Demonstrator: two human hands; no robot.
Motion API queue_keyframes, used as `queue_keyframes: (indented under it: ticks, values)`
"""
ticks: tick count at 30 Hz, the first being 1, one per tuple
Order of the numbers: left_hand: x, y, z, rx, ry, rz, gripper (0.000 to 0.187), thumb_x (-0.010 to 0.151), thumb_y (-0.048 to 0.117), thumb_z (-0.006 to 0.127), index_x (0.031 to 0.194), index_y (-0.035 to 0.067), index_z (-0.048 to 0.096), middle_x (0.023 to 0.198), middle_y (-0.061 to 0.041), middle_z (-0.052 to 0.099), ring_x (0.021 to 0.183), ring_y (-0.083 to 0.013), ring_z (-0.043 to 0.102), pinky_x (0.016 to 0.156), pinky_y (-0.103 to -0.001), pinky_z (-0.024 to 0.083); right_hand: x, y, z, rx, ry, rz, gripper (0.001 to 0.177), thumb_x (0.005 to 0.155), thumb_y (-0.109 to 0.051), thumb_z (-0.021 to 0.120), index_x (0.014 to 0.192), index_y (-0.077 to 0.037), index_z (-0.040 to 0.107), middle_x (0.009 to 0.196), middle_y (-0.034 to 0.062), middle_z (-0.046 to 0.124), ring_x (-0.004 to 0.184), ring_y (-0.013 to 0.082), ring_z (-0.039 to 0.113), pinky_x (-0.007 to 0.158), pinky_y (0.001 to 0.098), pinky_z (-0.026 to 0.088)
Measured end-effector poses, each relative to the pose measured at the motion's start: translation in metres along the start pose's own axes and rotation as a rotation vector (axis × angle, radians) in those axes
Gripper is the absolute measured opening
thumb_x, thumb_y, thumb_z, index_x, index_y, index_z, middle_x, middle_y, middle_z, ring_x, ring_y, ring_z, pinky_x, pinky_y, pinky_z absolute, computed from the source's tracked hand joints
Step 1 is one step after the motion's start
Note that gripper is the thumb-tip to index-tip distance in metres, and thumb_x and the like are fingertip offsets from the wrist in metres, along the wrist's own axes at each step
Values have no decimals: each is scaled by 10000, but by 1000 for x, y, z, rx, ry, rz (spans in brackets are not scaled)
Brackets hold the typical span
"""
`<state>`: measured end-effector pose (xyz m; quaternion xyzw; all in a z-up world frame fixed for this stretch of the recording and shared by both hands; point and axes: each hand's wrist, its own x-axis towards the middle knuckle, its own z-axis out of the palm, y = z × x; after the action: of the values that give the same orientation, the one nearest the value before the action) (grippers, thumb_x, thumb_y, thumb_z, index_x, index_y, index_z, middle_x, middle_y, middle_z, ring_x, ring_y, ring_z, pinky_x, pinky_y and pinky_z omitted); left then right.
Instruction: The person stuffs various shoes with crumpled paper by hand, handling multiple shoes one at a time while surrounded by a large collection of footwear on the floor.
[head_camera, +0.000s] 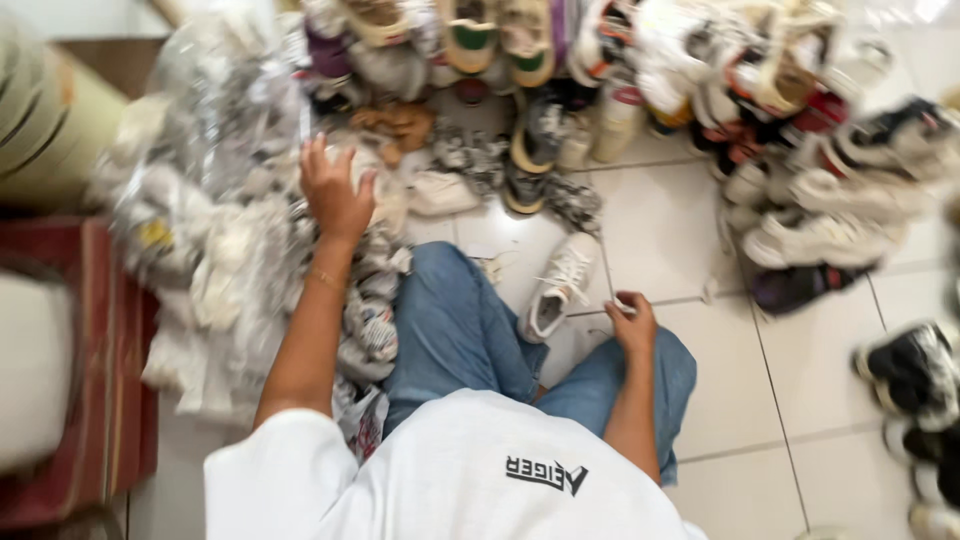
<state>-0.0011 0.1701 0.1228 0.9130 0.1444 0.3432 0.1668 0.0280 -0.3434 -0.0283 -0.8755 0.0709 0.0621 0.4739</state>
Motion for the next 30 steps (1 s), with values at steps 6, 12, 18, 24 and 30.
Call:
queue_keyframes:
  ticks: [6,12,18,24,30]
  values:
    - [-66,-47,51,329,-776,-270,772,733,513,678,1358,123,445,1309,-256,450,1258,-401,384,1029,-572,199,-13,-20,-2,-29,-13,93,305,768,-208,751,1045,-128,649,927,108,653,764,243,662,654,348,514]
    - [-98,-39,80,376,-675,-155,889,593,498,779,1286,52,444,1105,-268,555,1100,-430,502,1020,-571,199,-13,-22,5,-78,-58,76,298,765,-176,744,1041,-104,657,903,128,657,708,243,659,635,340,499]
    - [-55,-24,42,148,-689,-369,360,765,461,656,929,141,668,906,-132,614,933,-343,600,806,-478,435,-15,-28,6,-89,-50,88,293,764,-163,740,1038,-99,657,901,133,659,702,237,658,628,324,495]
    - [-31,-16,7,181,-966,-442,408,786,512,617,930,140,705,945,-180,683,998,-358,633,815,-480,488,-20,-45,6,-146,-61,119,290,776,-154,726,1050,-92,654,930,143,662,725,242,662,635,320,491]
    - [-26,-7,-2,57,-834,-351,413,810,428,640,1072,110,659,1006,-179,633,1029,-366,603,846,-481,485,-16,-47,8,-237,-80,154,281,786,-165,723,1053,-103,660,948,136,671,752,249,671,645,326,500]
